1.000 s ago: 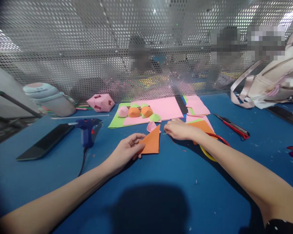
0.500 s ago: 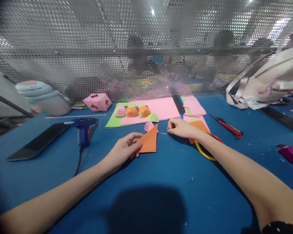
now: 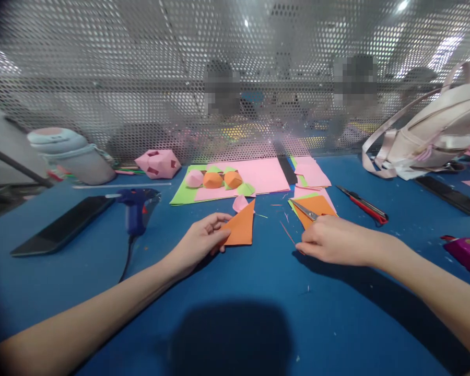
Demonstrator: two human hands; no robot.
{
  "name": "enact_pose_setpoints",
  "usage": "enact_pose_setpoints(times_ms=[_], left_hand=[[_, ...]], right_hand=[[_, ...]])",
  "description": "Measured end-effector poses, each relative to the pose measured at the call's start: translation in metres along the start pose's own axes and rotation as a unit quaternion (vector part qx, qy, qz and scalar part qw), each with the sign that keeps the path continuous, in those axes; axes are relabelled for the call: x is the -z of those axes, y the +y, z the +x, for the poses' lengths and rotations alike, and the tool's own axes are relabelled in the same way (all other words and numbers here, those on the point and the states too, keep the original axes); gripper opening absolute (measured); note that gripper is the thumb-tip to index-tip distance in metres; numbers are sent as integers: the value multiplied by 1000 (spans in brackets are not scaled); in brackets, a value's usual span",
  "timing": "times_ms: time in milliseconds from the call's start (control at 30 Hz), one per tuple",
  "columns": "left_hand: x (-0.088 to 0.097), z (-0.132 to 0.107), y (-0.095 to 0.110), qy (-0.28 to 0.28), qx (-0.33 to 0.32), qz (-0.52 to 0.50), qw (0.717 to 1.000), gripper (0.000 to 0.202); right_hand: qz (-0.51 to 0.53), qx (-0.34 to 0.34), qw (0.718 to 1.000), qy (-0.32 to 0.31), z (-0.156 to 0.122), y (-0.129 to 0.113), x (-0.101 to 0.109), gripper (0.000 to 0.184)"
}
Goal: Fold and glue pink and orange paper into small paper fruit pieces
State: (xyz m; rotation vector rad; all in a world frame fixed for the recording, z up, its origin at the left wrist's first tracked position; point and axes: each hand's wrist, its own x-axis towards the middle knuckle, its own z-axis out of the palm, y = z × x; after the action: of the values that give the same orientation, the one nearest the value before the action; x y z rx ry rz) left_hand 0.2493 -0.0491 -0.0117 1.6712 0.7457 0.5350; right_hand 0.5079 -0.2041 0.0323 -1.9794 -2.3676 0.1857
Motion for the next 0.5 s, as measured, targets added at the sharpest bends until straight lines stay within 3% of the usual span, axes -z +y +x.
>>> enact_pose_setpoints(times_ms=[67, 133, 233, 333, 400, 500], left_hand=[[-1, 0, 0, 0, 0, 4, 1000, 24], [-2, 1, -1, 3, -7, 6, 1000, 24], [-1, 0, -2, 12, -16, -6, 1000, 25], [1, 0, -3, 13, -20, -22, 999, 26], [2, 0, -4, 10, -22, -26, 999, 26], [2, 0, -4, 5, -14, -26, 1000, 25]], right_hand=[[17, -13, 1000, -1, -8, 0, 9, 39], [29, -1, 999, 39, 3, -5, 5, 34], [5, 46, 995, 86, 39, -22, -19, 36], [1, 99, 993, 67, 70, -36, -44, 59], [-11, 73, 995, 66, 77, -38, -54, 72], [-86, -48, 989, 111, 74, -33, -56, 80]])
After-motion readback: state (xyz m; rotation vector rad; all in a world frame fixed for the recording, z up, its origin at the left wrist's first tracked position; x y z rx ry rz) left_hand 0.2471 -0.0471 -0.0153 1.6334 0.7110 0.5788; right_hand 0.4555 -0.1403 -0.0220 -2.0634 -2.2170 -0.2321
